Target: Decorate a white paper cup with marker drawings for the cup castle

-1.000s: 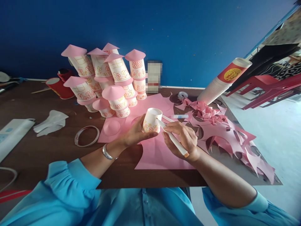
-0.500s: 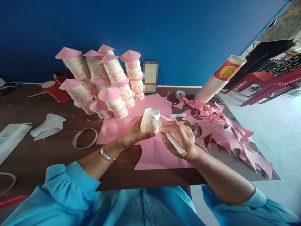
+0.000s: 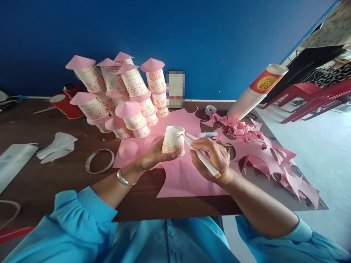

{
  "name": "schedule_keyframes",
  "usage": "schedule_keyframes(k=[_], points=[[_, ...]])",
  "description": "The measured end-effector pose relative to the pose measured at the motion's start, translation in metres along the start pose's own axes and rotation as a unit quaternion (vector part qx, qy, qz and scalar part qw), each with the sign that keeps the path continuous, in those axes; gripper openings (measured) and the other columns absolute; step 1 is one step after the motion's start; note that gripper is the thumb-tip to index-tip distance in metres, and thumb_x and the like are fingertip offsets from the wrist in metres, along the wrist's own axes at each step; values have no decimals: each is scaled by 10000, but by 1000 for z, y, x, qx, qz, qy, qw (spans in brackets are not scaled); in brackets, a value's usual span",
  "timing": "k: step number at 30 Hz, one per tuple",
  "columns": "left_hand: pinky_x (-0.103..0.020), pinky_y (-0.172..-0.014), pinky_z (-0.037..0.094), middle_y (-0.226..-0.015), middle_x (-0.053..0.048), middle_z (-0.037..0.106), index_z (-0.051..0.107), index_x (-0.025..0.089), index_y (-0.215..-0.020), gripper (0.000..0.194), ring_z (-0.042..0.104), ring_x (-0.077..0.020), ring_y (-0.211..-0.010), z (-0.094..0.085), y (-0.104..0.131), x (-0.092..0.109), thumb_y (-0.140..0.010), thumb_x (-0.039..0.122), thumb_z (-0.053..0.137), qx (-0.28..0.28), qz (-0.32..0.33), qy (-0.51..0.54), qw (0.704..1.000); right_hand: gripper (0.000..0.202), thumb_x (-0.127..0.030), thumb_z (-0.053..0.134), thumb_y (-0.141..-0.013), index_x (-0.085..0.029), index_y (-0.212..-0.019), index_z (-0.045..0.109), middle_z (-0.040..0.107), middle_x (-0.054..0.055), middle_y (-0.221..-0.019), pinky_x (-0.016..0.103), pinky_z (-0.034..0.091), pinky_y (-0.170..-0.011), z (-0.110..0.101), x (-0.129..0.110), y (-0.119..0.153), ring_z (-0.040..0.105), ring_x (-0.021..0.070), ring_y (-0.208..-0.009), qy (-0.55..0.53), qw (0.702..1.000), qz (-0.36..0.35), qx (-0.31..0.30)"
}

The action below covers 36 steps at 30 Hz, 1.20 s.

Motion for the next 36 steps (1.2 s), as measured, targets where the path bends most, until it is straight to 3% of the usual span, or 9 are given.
schedule_keyframes(k=[8,19,27,36], points=[[-466,-989,630,-1154,-91,744,634,251,-1479,747,716,-279,-1085,-2,3,-2,-818,431,934,-11,-10,74,997,180,-109,661,-1017,-234,-1144,638,815,29,-919,295,667,-694,-1,2,-2,803,181,-765,0,1000,5,-3],[-499,-1041,647,-1222,-90,726,574,321,-1577,869,716,-299,-1144,-6,5,-11,-799,441,941,-35,-23,118,992,165,-126,656,-1027,-243,-1142,644,816,32,-926,312,672,-691,-1,2,-2,809,191,-773,-2,1000,15,-9],[-489,-1052,643,-1212,-92,750,645,288,-1515,730,739,-274,-1107,-8,6,-13,-843,405,907,-33,-3,140,990,177,-112,671,-1012,-247,-1123,639,803,10,-890,294,657,-698,1,-1,-1,795,178,-751,-30,999,33,-15],[-548,-1087,631,-1119,-78,762,750,225,-1226,463,750,-277,-1089,-11,6,-18,-831,402,915,-4,-4,147,989,166,-111,660,-1017,-248,-1104,625,785,-6,-850,282,652,-688,0,-3,-2,792,169,-732,-30,999,29,-25]])
Point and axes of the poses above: each hand's wrist, its own y-axis away from the middle knuckle, its own z-axis out of the palm, x = y × z, the point moved 2 cm from there along -y, towards the middle knuckle
